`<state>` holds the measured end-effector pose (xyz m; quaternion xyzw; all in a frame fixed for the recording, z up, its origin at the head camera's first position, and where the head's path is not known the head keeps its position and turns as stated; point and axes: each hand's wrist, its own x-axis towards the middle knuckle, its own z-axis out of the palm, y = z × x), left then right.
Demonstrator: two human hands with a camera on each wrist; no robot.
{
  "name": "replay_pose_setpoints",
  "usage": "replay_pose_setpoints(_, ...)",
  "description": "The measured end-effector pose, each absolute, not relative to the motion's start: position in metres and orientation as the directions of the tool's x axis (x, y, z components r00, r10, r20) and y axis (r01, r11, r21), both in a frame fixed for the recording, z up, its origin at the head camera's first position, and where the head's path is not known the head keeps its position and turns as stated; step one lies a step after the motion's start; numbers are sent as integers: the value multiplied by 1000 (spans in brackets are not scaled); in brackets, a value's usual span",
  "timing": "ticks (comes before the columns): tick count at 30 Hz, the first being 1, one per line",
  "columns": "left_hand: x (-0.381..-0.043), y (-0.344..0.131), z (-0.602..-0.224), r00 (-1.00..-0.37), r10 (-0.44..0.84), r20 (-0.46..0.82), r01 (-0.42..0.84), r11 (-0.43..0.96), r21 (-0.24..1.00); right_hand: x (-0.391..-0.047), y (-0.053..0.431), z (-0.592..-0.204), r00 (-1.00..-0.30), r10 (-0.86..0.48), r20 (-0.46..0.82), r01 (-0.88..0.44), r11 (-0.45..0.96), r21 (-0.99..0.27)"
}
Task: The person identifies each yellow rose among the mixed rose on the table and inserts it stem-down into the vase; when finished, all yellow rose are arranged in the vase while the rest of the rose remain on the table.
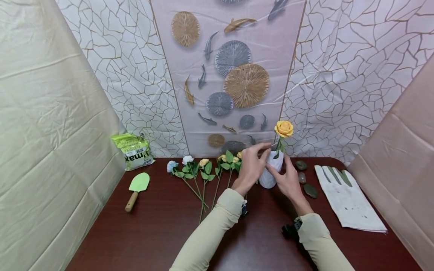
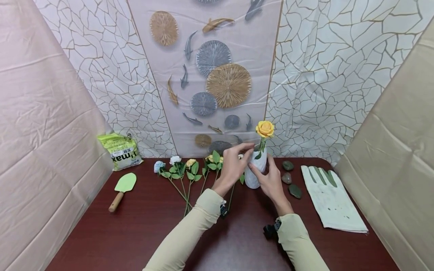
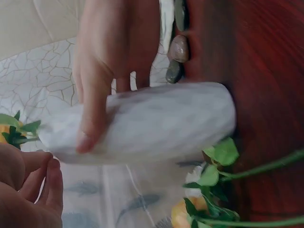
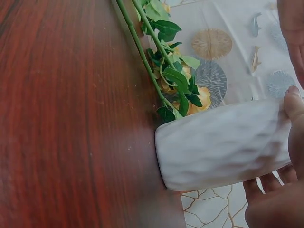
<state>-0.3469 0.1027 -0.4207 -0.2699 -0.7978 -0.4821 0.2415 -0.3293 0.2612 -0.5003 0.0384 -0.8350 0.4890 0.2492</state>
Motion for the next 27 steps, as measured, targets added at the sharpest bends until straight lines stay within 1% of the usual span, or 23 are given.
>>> replay_pose_setpoints(4,-347,82,-432,-736,168,656,659,397,639,-330,260,-500,-869,196,454,-311,496,-811)
replay_pose_setpoints(10,-352,31,-455,-774,128,621,615,387,687,-329,260,-498,-877,194,439,-308,473,-826)
replay_pose_setpoints(13,-355,0,-467,-795,115,595,583,414,699,-328,261,-499,-882,183,435,-312,465,-829)
replay_pose_setpoints(17,-360,-42,-480,-837,64,543,501,486,716,-328,260,-499,-883,181,434,-312,465,-829)
replay_pose_setpoints(21,-361,-79,-492,-883,-16,469,394,519,758,-328,259,-499,-884,191,427,-295,483,-825)
replay_pose_setpoints(27,-360,-110,-505,-938,-58,341,256,548,797,-327,257,-501,-878,204,432,-286,499,-818)
